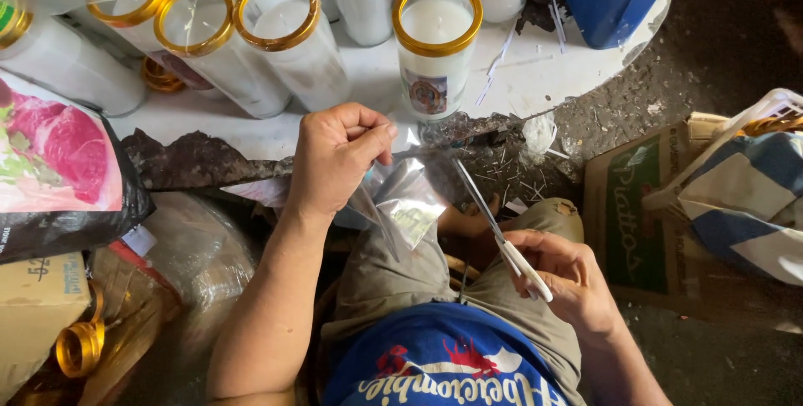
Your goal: Bagging tall white candles in clear plastic sleeves and trimming the excess with scissors.
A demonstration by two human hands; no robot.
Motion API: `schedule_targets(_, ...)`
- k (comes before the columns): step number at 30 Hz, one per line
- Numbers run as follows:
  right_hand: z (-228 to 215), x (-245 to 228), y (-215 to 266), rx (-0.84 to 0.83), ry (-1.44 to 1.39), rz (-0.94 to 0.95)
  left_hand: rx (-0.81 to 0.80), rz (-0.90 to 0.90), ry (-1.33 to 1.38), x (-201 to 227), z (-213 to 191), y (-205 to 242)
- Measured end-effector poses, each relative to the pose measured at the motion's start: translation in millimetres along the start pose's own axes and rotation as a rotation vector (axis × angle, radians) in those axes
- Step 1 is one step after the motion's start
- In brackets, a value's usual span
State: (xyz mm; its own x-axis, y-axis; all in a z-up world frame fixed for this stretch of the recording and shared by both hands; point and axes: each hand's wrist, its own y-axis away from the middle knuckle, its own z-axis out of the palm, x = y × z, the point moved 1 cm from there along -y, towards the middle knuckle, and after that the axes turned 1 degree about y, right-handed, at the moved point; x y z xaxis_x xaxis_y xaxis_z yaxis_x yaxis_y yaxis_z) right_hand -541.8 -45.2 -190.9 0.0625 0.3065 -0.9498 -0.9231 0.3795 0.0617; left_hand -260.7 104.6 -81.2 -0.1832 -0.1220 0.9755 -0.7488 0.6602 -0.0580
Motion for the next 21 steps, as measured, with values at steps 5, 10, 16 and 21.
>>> schedule_targets(5, 1.6, -1.0, -3.4, -0.054, -0.047, -0.047, -0.002, 0.02, 0.012, -2.6, -0.8, -0.6)
schedule_targets(10, -0.3, 2.4, -3.0, -0.045, -0.058, -0.01, -0.002, 0.008, -0.013, -3.5, -0.3, -0.5)
schedule_targets(16, -2.5, 8.2, -2.7, -0.029, -0.067, 0.014, 0.01, -0.004, 0.01, -8.7, -1.5, -1.2)
schedule_targets(21, -4.7, 11.1, -2.8, -0.039, -0.054, -0.003, 0.028, -0.012, 0.005, -11.5, -2.8, -1.9)
